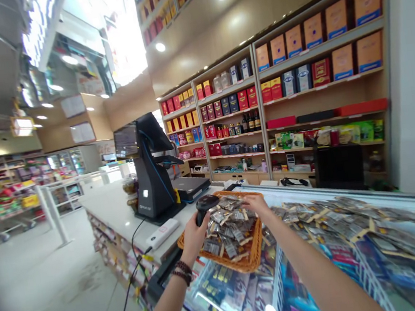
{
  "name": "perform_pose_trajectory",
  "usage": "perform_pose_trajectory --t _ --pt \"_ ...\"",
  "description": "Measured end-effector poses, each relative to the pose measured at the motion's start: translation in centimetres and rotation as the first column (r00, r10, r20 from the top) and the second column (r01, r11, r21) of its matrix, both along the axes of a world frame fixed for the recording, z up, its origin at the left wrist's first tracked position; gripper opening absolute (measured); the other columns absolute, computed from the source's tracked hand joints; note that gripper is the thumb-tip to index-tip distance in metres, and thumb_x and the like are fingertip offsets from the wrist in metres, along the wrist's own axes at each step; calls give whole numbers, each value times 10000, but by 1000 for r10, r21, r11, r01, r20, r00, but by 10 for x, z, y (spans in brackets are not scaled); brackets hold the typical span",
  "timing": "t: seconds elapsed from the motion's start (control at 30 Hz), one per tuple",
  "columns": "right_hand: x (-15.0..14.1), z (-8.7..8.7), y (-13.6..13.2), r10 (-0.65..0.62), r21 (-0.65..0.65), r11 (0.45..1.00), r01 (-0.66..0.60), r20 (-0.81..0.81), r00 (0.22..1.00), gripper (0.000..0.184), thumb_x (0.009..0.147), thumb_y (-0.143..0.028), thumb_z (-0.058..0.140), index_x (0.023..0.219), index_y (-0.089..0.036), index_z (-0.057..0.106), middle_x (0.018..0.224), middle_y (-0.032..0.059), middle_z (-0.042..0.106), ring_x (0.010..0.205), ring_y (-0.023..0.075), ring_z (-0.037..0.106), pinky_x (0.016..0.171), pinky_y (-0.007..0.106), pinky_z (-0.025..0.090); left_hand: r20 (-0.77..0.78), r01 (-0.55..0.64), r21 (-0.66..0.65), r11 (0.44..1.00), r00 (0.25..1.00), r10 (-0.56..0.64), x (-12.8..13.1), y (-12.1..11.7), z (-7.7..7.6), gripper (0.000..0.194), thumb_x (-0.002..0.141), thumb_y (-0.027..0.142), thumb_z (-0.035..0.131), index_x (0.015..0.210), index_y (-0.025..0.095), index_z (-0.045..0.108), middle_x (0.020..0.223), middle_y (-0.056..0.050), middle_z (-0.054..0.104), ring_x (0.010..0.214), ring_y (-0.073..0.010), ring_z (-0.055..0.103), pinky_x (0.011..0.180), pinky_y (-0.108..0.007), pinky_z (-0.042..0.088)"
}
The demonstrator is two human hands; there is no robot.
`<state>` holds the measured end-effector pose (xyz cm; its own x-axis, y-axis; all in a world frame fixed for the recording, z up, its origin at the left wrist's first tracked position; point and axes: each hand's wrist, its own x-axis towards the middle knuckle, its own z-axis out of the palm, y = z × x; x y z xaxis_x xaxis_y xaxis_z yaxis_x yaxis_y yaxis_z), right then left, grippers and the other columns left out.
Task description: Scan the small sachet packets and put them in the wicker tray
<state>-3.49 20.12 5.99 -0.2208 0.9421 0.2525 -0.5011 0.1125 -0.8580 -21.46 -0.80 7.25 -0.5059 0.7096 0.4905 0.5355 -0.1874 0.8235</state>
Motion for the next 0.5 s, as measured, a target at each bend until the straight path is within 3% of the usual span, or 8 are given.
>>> perform_pose_trajectory --t 0.1,0.2,0.27,0.37,0.5 --pt "41 -14 -4 -27 -48 998 33 126 992 165 597 -105 883 656 -185 751 682 34 778 554 171 716 550 261 630 -29 18 -32 999 999 -19 11 -4 -2 410 906 580 589 971 184 676 660 -17 627 615 -201 601 609 -277 421" --pt "103 -35 -13 -106 1 994 111 309 945 93 644 -162 857 696 -195 788 753 44 805 648 179 745 653 269 632 -34 97 -45 994 995 -98 37 -5 -1 401 912 585 583 939 193 666 649 -2 611 602 -176 577 606 -264 409" --pt "149 -49 -21 -216 74 976 204 428 877 44 691 -224 826 716 -204 796 761 46 808 685 204 752 698 310 629 -25 167 -45 985 985 -168 60 -2 0 401 915 586 581 895 191 649 637 4 597 574 -159 553 590 -257 394" --pt "211 -64 -38 -403 211 914 346 572 715 88 737 -309 792 743 -222 799 780 55 812 761 255 764 776 377 616 24 280 -41 959 960 -279 98 6 -2 401 912 585 587 851 189 616 619 16 573 515 -132 511 553 -249 371" --pt "254 -75 -66 -497 323 865 385 661 562 179 750 -400 793 790 -226 805 851 79 818 873 291 767 875 416 583 56 389 -33 920 920 -387 147 21 -10 404 899 589 605 827 192 599 603 22 558 529 -127 512 547 -238 363"
